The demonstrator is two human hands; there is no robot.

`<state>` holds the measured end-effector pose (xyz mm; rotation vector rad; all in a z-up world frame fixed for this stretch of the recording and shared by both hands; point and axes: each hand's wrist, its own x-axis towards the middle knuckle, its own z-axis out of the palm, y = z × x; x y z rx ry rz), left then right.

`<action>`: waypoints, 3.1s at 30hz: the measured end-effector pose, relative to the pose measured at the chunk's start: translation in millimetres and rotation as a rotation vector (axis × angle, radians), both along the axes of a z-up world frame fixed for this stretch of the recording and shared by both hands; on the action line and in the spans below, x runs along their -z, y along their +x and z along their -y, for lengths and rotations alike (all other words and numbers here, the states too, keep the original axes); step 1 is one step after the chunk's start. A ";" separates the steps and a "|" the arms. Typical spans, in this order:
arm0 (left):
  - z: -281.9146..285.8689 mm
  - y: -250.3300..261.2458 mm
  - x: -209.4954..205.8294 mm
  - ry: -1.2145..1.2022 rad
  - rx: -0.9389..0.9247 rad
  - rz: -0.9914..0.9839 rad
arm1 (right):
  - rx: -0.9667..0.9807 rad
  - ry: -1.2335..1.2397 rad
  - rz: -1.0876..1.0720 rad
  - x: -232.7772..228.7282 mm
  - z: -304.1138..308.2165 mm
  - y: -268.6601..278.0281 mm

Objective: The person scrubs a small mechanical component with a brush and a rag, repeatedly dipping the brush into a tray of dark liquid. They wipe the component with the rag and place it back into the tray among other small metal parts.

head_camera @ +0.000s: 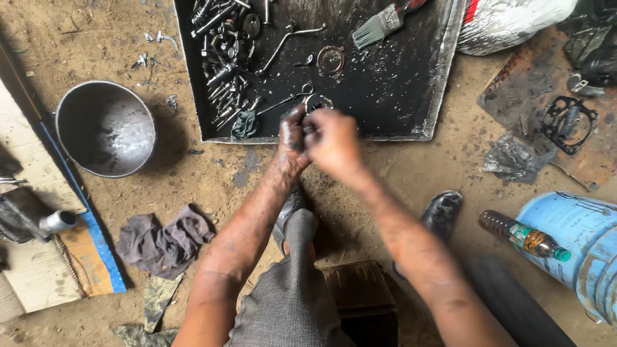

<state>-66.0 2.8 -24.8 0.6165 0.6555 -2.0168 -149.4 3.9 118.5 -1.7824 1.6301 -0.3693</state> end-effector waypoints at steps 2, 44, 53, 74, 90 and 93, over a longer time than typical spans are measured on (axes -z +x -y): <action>-5.2 3.4 4.3 -0.037 0.013 0.000 | -0.068 -0.070 -0.129 -4.3 -12.6 25.3; -11.0 45.3 5.7 -0.428 0.045 0.020 | 0.184 0.068 -0.352 123.9 15.4 -143.4; -3.7 50.6 -18.7 -0.037 -0.043 0.100 | 0.601 0.437 0.543 107.8 23.9 -196.1; -12.3 47.1 -22.2 0.070 -0.034 0.195 | 0.337 0.414 -0.246 118.2 14.2 -112.1; 2.7 -5.7 -19.4 -0.187 -0.054 0.010 | 0.479 0.351 1.166 26.6 4.4 -58.6; 7.1 -11.6 -14.8 -0.134 -0.075 -0.084 | 0.416 0.310 1.098 14.7 -4.5 -36.7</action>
